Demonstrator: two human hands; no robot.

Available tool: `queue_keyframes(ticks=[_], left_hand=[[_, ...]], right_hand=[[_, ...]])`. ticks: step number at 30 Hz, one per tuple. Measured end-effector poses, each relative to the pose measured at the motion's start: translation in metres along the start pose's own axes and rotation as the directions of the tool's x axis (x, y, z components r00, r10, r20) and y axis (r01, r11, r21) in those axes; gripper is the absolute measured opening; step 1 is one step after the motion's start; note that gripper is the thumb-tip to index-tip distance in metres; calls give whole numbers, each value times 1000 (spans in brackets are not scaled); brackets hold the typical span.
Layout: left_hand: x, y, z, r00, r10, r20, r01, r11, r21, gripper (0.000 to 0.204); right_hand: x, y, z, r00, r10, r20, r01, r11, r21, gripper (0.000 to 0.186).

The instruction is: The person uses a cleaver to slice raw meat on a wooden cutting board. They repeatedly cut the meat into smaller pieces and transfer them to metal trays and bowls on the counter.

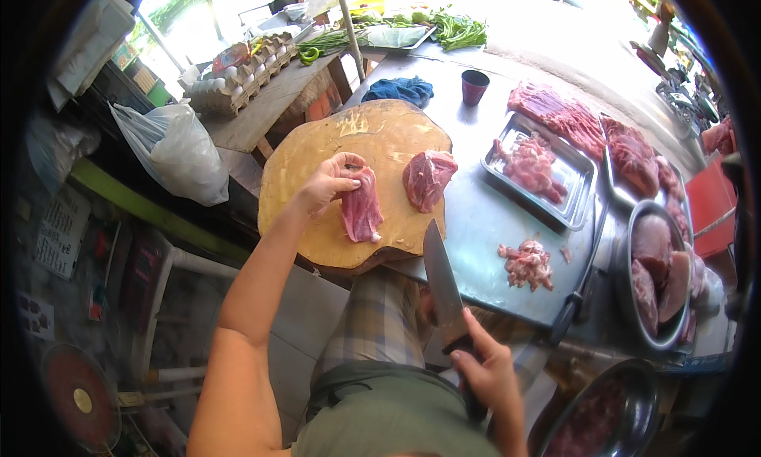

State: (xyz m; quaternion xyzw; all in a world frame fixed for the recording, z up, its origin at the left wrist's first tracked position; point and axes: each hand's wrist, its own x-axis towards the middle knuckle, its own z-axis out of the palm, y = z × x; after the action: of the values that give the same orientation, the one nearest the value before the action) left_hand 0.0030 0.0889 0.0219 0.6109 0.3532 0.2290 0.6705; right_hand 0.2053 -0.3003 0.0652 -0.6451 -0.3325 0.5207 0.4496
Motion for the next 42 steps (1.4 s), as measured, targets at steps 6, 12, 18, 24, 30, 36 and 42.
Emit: queue_keyframes(ticks=[6,12,18,24,30,36,42], left_hand=[[-25,52,7,930,315,192,-298,948,-110,29],[-82,38,-9,934,159,319,-321,762,562,29],[-114,13,-8,940,325,-103,-191,752,631,12],[-113,-3,33,840,541,36,-361,509,782,10],[-105,-14,35,863,505,2,-298,507,809,9],[-108,-24,32,841,540,-7,-342,542,768,8],[-104,-20,29,845,535,-16,-339,557,758,9]], right_hand=[[10,-4,4,993,-118,-11,117,992,-47,69],[28,-6,10,976,-219,20,217,944,-248,70],[61,-20,29,869,-429,247,492,694,-526,69],[82,-31,55,849,-418,323,521,567,-638,66],[84,-33,66,847,-402,349,527,538,-658,64],[94,-41,72,835,-383,395,545,475,-691,63],[162,-38,118,820,-461,339,550,472,-689,61]])
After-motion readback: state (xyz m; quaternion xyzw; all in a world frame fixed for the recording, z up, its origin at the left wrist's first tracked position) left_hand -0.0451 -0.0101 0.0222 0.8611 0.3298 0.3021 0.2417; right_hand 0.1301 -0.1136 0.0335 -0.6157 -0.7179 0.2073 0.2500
